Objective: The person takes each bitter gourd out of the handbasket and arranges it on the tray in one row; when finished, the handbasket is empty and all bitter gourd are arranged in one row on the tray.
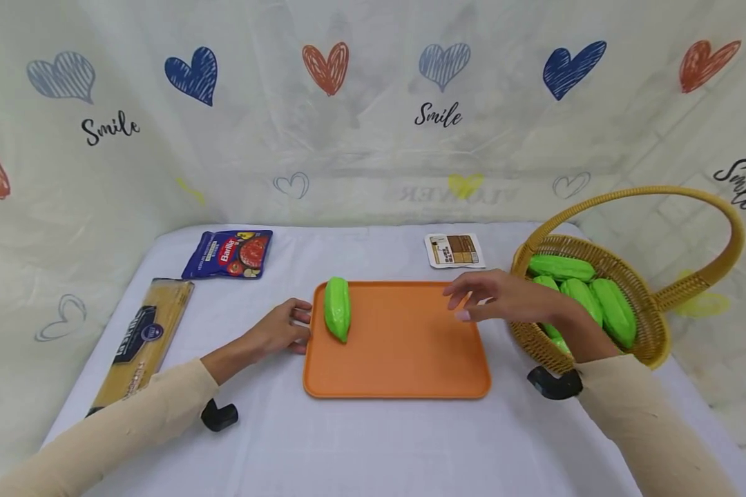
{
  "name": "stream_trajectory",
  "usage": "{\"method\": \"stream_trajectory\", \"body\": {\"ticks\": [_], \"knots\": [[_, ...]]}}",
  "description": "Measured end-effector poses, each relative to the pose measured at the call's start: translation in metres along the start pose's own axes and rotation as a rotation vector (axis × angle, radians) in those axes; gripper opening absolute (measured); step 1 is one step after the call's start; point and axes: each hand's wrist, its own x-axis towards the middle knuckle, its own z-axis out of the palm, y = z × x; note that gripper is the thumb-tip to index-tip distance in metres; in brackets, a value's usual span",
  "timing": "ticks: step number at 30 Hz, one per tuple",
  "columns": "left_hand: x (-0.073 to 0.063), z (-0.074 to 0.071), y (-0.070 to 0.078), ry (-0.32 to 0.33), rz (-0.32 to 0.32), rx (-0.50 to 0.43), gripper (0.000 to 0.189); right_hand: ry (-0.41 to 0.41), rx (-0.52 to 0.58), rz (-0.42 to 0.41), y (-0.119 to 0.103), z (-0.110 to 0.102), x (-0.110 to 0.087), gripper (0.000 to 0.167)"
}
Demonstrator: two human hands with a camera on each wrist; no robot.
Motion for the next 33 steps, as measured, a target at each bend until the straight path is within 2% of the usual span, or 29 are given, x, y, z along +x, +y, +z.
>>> {"method": "stream_trajectory", "body": {"ticks": [5, 9, 14, 17, 23, 26, 30, 33], "knots": [[-0.001, 0.000, 0.001, 0.005, -0.009, 0.007, 0.060, 0.004, -0.047, 0.015, 0.008, -0.018, -0.030, 0.033], [0.000, 0.000, 0.001, 0.014, -0.015, 0.004, 0.061, 0.023, -0.072, 0.078, 0.017, -0.031, -0.048, 0.034], [0.000, 0.000, 0.000, 0.021, -0.011, 0.006, 0.060, 0.021, -0.005, 0.102, 0.035, -0.046, -0.062, 0.037], [0.000, 0.000, 0.000, 0.017, -0.005, 0.005, 0.060, 0.011, 0.039, 0.092, 0.047, -0.058, -0.068, 0.039], [0.000, 0.000, 0.000, 0.014, -0.003, 0.004, 0.060, 0.031, 0.058, 0.098, 0.067, -0.078, -0.077, 0.038], [0.000, 0.001, 0.000, 0.016, -0.006, 0.006, 0.060, 0.064, 0.028, 0.169, 0.074, -0.085, -0.078, 0.038], [-0.001, 0.001, 0.001, 0.011, -0.009, 0.004, 0.059, 0.089, -0.023, 0.282, 0.082, -0.092, -0.074, 0.047], [-0.001, 0.001, 0.001, 0.013, -0.012, 0.003, 0.059, 0.086, -0.038, 0.323, 0.088, -0.096, -0.073, 0.054]]}}
